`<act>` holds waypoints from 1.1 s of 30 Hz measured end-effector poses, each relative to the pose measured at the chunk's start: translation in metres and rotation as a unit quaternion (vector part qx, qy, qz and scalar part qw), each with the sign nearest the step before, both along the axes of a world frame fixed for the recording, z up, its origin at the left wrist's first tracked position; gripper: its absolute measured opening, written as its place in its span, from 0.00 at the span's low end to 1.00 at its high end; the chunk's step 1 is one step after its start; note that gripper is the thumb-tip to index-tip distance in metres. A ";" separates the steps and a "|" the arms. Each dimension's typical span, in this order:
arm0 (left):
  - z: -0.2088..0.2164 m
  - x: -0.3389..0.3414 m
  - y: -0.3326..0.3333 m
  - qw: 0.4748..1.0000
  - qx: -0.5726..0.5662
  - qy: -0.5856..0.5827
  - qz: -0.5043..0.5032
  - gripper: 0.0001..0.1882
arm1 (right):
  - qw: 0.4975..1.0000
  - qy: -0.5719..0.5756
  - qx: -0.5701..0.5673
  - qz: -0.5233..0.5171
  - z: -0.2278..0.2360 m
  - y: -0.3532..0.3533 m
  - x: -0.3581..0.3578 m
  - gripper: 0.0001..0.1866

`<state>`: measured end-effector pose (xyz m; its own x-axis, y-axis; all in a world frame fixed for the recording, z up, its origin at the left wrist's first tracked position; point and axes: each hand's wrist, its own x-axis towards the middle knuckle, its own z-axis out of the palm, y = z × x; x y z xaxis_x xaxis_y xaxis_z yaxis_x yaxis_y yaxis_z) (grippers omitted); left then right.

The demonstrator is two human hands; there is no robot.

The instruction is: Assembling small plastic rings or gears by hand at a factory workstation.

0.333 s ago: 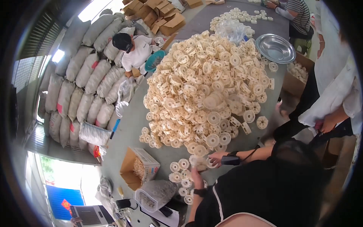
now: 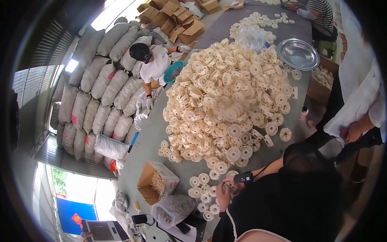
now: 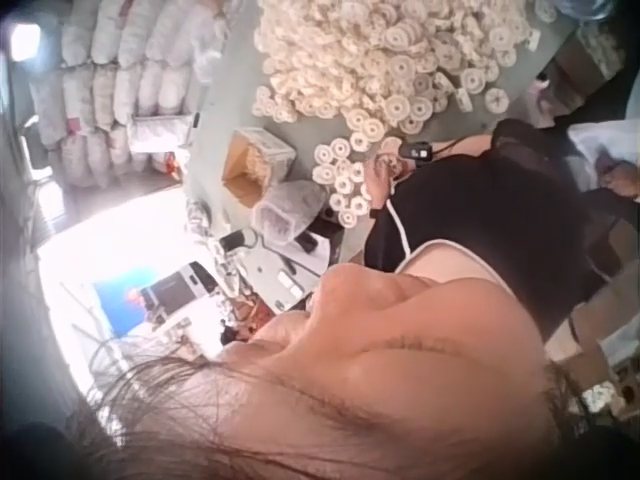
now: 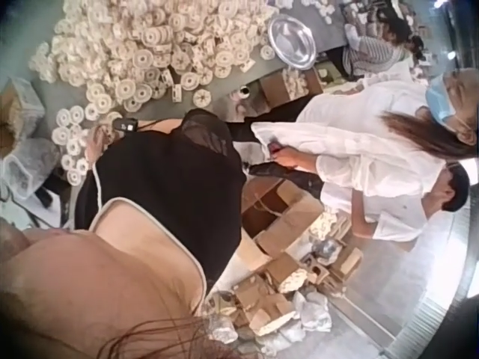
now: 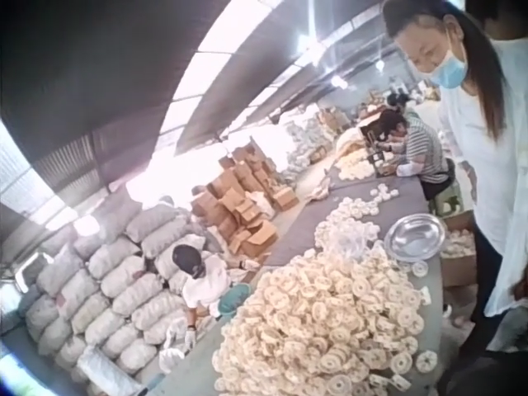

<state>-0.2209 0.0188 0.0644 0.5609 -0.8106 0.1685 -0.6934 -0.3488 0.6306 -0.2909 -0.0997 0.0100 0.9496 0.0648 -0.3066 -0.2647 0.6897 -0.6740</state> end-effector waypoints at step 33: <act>-0.044 0.008 0.004 0.855 -0.112 0.506 -0.007 0.12 | 0.971 0.189 -0.142 -0.038 0.023 -0.019 0.004 0.21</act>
<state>-0.2131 0.0230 0.0207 0.5024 -0.8289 -0.2459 0.2434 -0.1374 0.9602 -0.2873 -0.1191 0.0329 0.7643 -0.1400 -0.6294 -0.4858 0.5168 -0.7049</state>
